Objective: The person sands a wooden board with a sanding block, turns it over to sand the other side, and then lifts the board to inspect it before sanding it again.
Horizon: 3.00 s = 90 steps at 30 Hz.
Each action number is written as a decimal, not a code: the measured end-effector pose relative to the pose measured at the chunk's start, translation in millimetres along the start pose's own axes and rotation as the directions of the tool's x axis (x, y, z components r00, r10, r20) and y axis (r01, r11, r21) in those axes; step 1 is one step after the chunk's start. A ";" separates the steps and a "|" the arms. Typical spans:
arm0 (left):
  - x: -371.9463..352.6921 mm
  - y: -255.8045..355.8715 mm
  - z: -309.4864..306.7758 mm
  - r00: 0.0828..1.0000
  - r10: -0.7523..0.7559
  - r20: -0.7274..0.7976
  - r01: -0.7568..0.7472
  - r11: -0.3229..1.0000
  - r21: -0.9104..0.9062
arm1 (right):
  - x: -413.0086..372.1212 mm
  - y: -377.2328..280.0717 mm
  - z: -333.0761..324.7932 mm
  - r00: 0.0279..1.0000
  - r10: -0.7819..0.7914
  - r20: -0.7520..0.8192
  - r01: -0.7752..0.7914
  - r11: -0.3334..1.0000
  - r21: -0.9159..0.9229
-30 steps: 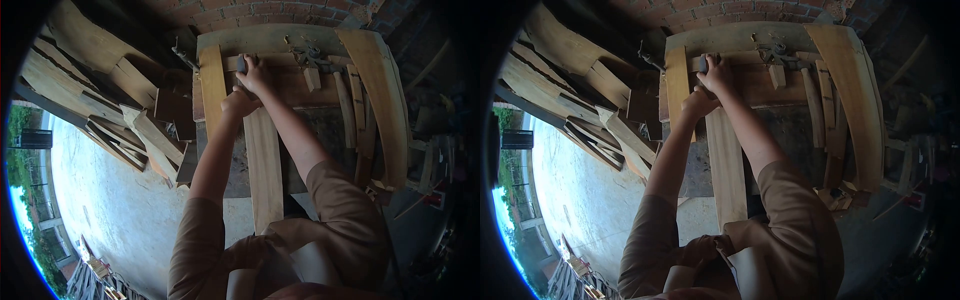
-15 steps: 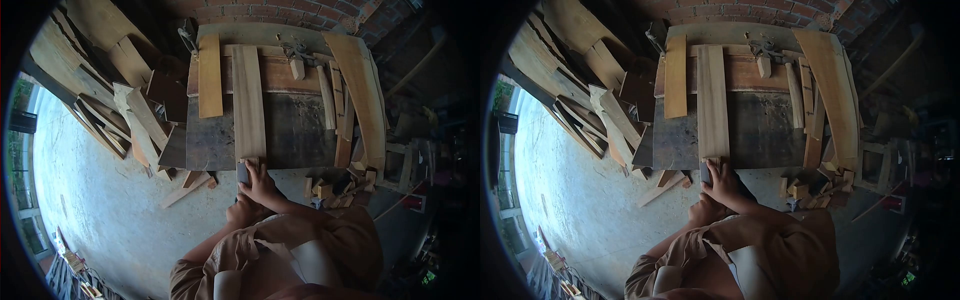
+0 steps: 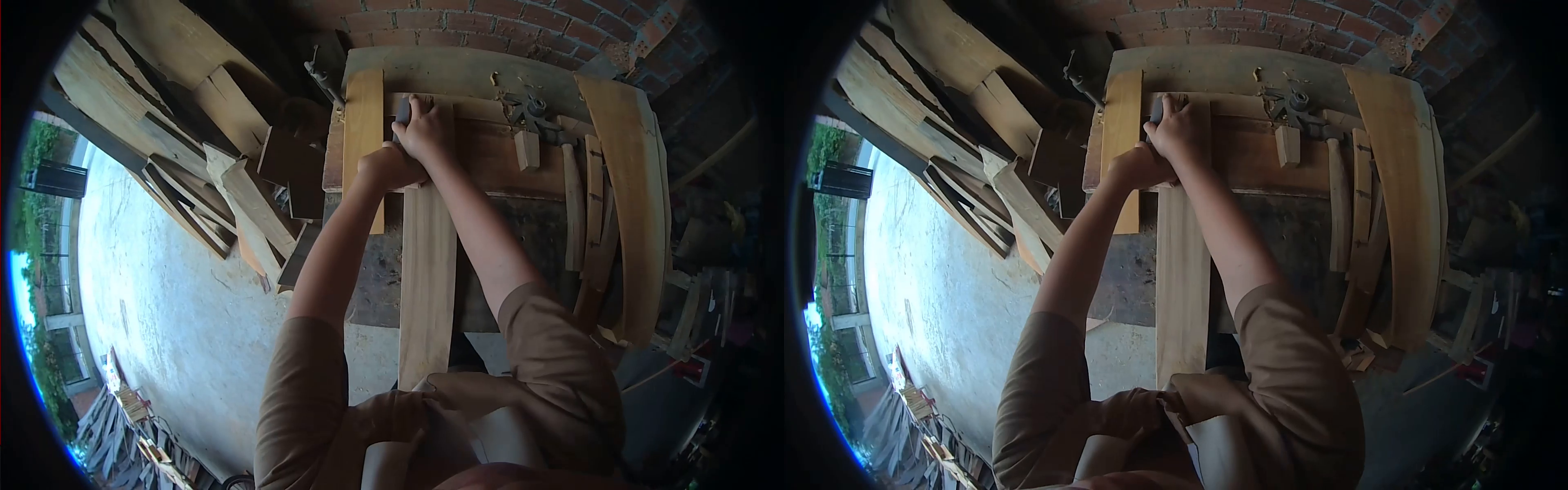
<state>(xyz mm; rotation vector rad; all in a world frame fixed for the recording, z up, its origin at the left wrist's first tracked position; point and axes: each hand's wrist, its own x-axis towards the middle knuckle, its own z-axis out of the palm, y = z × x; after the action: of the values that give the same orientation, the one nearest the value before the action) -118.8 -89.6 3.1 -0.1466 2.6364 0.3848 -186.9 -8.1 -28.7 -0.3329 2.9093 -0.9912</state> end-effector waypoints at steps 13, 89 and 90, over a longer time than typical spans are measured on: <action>-228.7 45.0 133.9 0.985 -0.166 0.049 0.172 0.971 -0.164 | -256.9 20.0 -19.6 0.989 -0.116 0.090 0.126 0.986 -0.110; -349.9 60.7 213.7 0.937 -0.219 0.273 0.273 0.945 -0.182 | -424.9 36.4 -24.9 0.991 -0.126 0.049 0.126 0.992 0.000; -344.7 60.9 209.5 0.924 -0.250 0.289 0.313 0.930 -0.195 | -420.5 36.5 -23.9 0.991 -0.125 0.053 0.125 0.992 0.005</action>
<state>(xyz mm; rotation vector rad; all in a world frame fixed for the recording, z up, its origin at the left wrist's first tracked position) 267.0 42.9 0.1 -0.5147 2.2598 0.5766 213.8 126.2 -41.1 -0.5393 2.8703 -0.9837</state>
